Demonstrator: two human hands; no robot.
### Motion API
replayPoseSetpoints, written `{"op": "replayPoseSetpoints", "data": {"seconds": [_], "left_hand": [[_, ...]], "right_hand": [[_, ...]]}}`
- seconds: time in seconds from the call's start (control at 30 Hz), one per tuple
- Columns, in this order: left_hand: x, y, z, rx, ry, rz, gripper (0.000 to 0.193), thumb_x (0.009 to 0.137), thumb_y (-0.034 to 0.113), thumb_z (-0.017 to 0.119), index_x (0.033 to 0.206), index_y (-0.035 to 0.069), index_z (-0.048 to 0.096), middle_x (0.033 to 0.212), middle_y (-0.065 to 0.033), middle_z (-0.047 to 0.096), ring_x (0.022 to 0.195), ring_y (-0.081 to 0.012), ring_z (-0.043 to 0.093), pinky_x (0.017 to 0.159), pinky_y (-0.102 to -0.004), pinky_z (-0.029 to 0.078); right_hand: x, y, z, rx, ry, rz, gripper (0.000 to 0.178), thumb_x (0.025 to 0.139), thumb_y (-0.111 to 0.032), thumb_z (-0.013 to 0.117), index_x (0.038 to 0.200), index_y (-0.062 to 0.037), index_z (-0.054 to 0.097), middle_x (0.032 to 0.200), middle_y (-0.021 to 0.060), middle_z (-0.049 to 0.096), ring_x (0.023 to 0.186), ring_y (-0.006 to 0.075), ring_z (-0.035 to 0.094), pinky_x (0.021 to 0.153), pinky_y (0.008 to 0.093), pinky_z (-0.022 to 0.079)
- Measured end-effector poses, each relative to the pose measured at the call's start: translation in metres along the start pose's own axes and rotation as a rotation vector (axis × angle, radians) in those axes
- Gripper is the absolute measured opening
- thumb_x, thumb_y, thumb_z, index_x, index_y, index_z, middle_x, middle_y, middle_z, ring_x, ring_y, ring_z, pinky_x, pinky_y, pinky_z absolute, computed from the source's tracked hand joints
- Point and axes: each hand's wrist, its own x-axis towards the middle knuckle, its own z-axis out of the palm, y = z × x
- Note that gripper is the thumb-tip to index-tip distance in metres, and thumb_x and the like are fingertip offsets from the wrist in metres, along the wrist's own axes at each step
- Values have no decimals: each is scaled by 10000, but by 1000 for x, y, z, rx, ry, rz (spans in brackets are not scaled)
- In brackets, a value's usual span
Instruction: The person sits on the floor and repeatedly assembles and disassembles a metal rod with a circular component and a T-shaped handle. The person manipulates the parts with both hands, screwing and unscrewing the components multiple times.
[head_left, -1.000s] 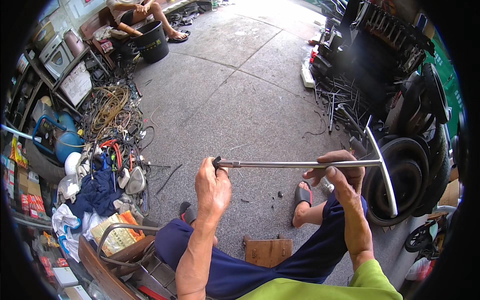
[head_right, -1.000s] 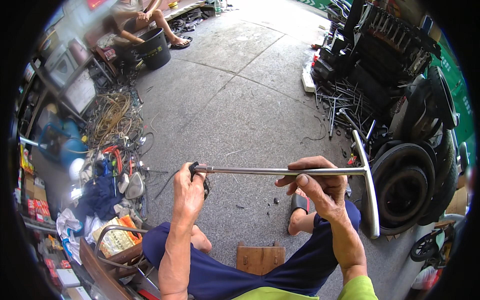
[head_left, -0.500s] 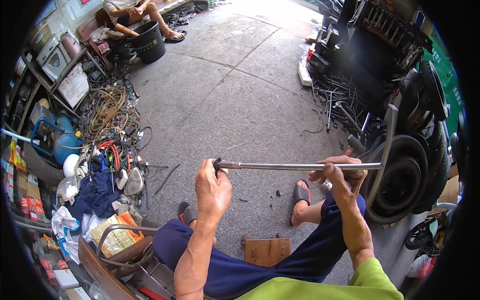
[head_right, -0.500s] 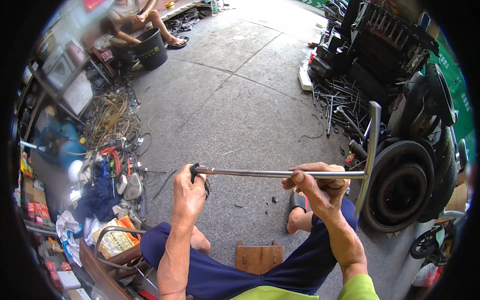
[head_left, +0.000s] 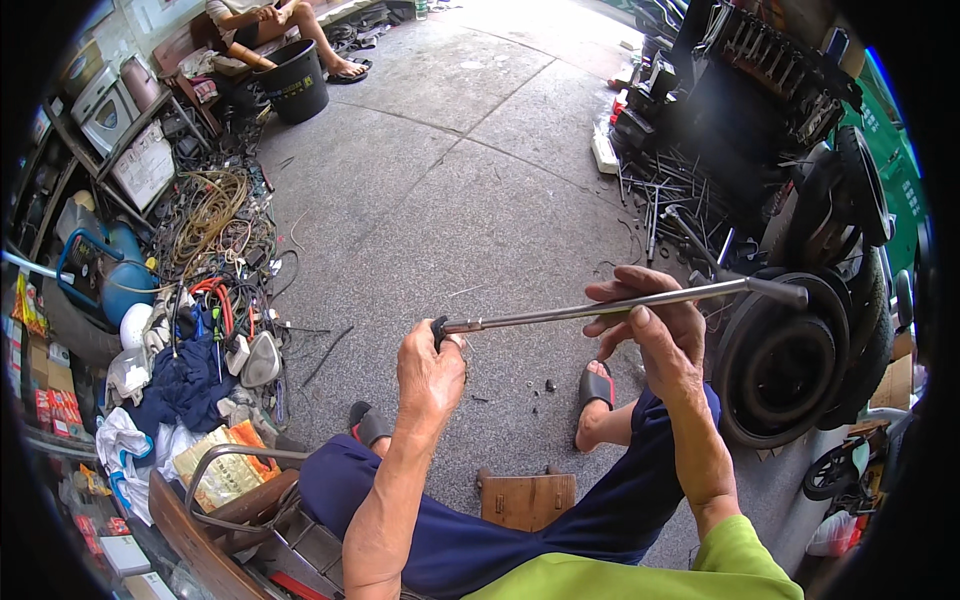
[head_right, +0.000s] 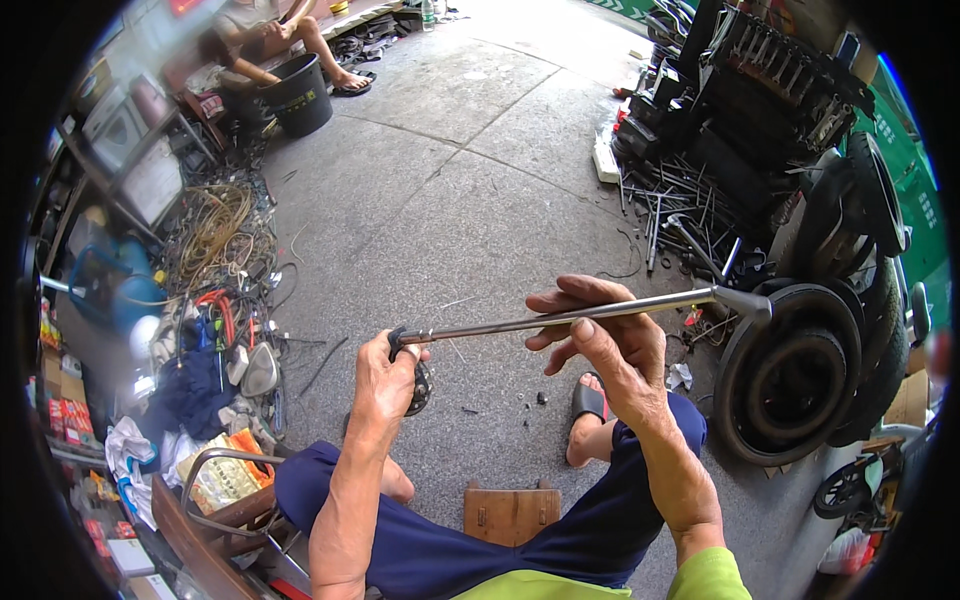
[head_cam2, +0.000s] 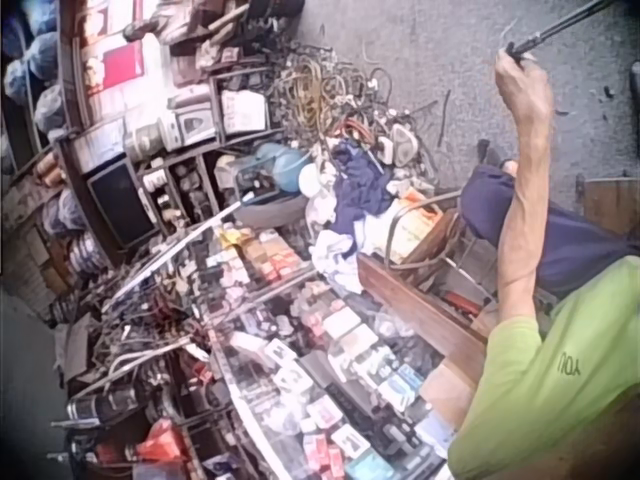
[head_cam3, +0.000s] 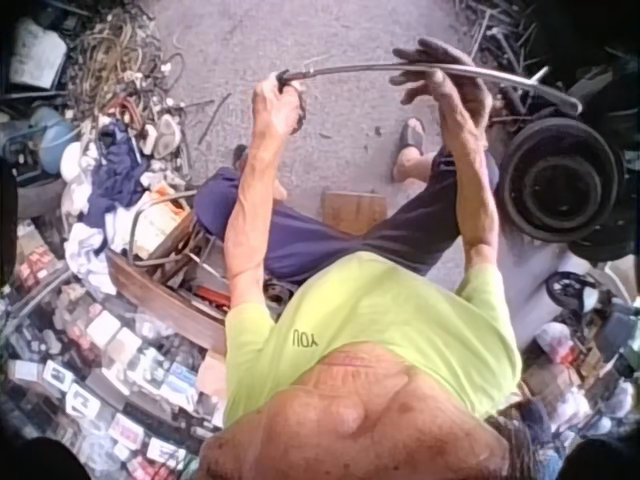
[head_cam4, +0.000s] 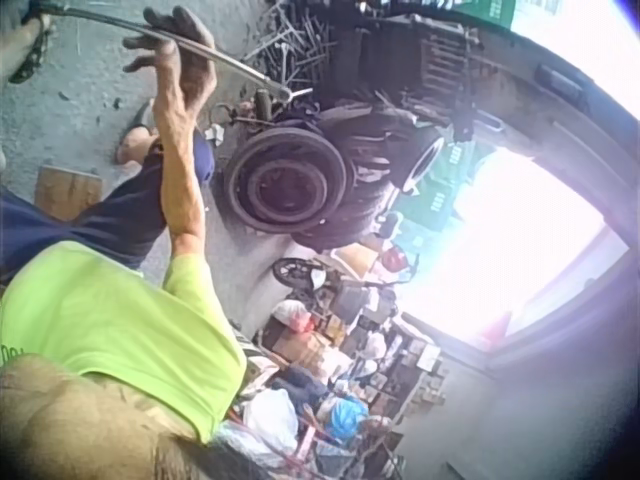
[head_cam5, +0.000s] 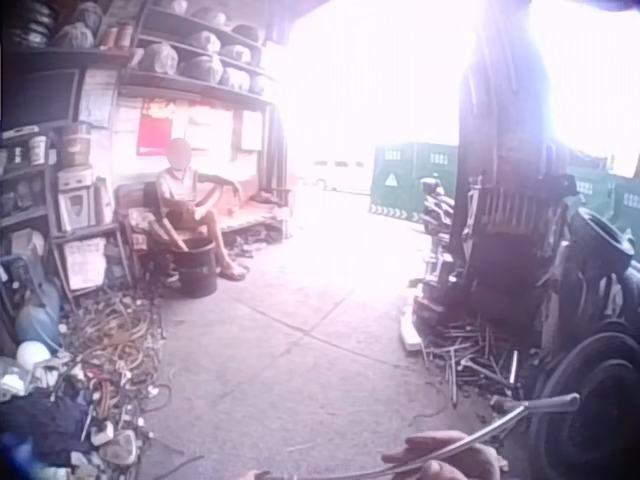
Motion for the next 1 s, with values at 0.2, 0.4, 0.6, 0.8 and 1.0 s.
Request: {"op": "replayPoseSetpoints", "data": {"seconds": [0.2,0.4,0.6,0.8,1.0], "left_hand": [[-2,5,-5,-39,10,-4,142,877,94,556,806,-27,573,615,-119,552,565,-210,531,558,-386,416],[-4,0,0,-57,62,71,124,903,81,538,865,15,636,666,23,514,581,-53,425,506,-260,331],[-3,2,-3,0,121,101,113,894,64,544,880,-32,600,797,-169,593,724,-289,602,668,-396,458],[0,5,-6,39,131,38,108,877,61,549,855,-37,589,807,-186,594,720,-318,597,671,-420,455],[1,2,-9,66,136,68,117,877,67,544,828,-26,596,748,-128,569,655,-240,536,606,-373,410]], "right_hand": [[-3,-2,6,-99,2,-37,261,967,-105,564,1181,44,567,1058,239,681,676,230,723,538,264,588],[-5,0,10,-280,166,-138,183,937,-151,634,975,26,659,797,171,711,578,193,701,497,265,572],[-9,0,16,-362,318,-27,248,920,-238,673,856,2,681,729,126,707,581,159,696,493,234,549],[4,5,28,-238,63,-162,339,983,-237,547,1175,41,575,962,206,703,676,214,721,510,271,576],[4,4,18,-62,-7,-1,271,957,-99,581,1182,48,550,1053,224,682,707,206,716,531,256,582]]}}
